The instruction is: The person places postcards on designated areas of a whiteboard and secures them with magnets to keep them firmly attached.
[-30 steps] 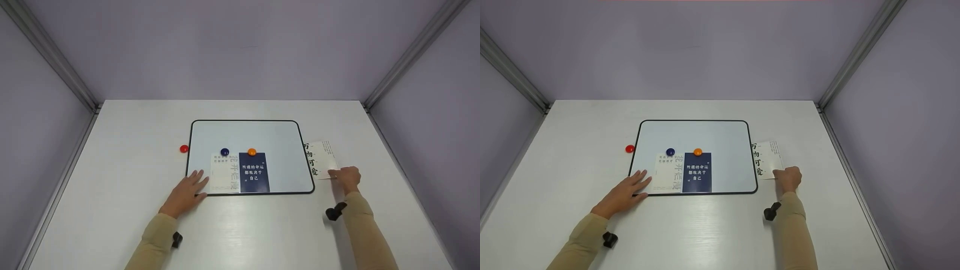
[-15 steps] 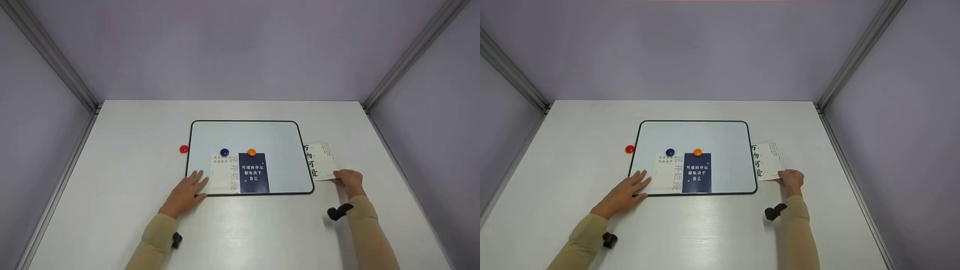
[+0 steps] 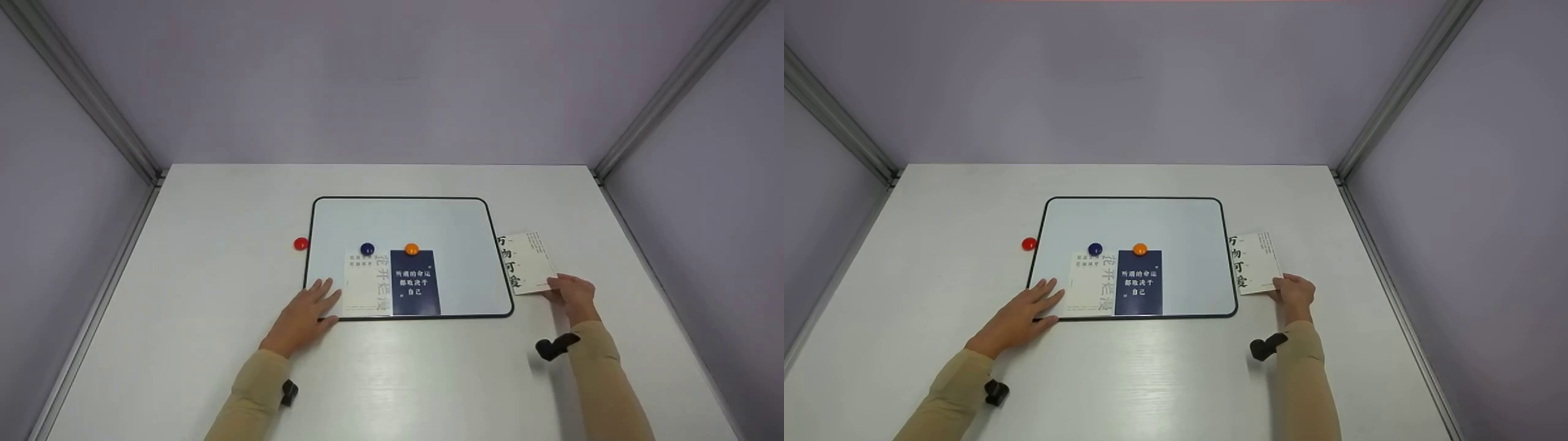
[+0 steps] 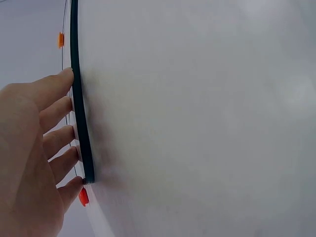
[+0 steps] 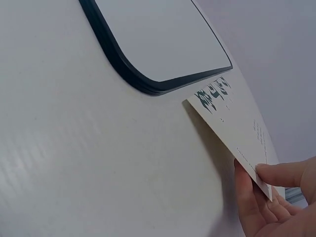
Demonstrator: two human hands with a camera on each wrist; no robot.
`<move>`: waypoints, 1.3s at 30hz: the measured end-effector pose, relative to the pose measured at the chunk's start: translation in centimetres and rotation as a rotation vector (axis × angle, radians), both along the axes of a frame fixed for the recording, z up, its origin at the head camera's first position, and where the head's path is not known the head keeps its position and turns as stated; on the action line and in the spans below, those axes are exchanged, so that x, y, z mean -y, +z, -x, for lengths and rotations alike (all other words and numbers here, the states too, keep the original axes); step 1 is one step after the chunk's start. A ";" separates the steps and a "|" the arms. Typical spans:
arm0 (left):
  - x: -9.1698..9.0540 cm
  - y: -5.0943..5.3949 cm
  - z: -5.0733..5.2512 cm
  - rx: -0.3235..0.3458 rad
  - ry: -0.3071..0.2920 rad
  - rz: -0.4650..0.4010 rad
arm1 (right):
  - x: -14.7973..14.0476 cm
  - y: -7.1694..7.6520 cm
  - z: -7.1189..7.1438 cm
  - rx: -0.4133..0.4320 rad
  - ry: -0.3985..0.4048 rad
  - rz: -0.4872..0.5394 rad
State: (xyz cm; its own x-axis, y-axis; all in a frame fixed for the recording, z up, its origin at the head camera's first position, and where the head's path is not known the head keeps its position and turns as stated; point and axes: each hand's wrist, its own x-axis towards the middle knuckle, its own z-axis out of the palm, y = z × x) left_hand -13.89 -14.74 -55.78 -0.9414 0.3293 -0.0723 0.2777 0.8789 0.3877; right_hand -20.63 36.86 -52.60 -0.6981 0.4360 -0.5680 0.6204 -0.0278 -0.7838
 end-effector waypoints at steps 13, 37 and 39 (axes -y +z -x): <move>0.0 0.2 0.0 0.006 0.001 -0.021 | 0.0 0.9 -0.4 -0.093 -0.007 0.022; -0.1 0.1 0.0 0.006 0.012 -0.023 | 1.3 1.9 -0.5 -0.164 0.034 0.060; 0.0 0.2 -0.1 0.012 0.011 -0.022 | 1.4 2.1 -0.7 -0.164 0.034 0.067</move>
State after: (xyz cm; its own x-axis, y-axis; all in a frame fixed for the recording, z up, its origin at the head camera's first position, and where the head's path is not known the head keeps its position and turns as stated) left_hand -13.78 -14.72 -55.57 -0.9440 0.3209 -0.0766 0.2635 0.8731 0.4103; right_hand -19.97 35.41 -50.51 -0.7977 0.3753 -0.4720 0.4857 -0.0641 -0.8718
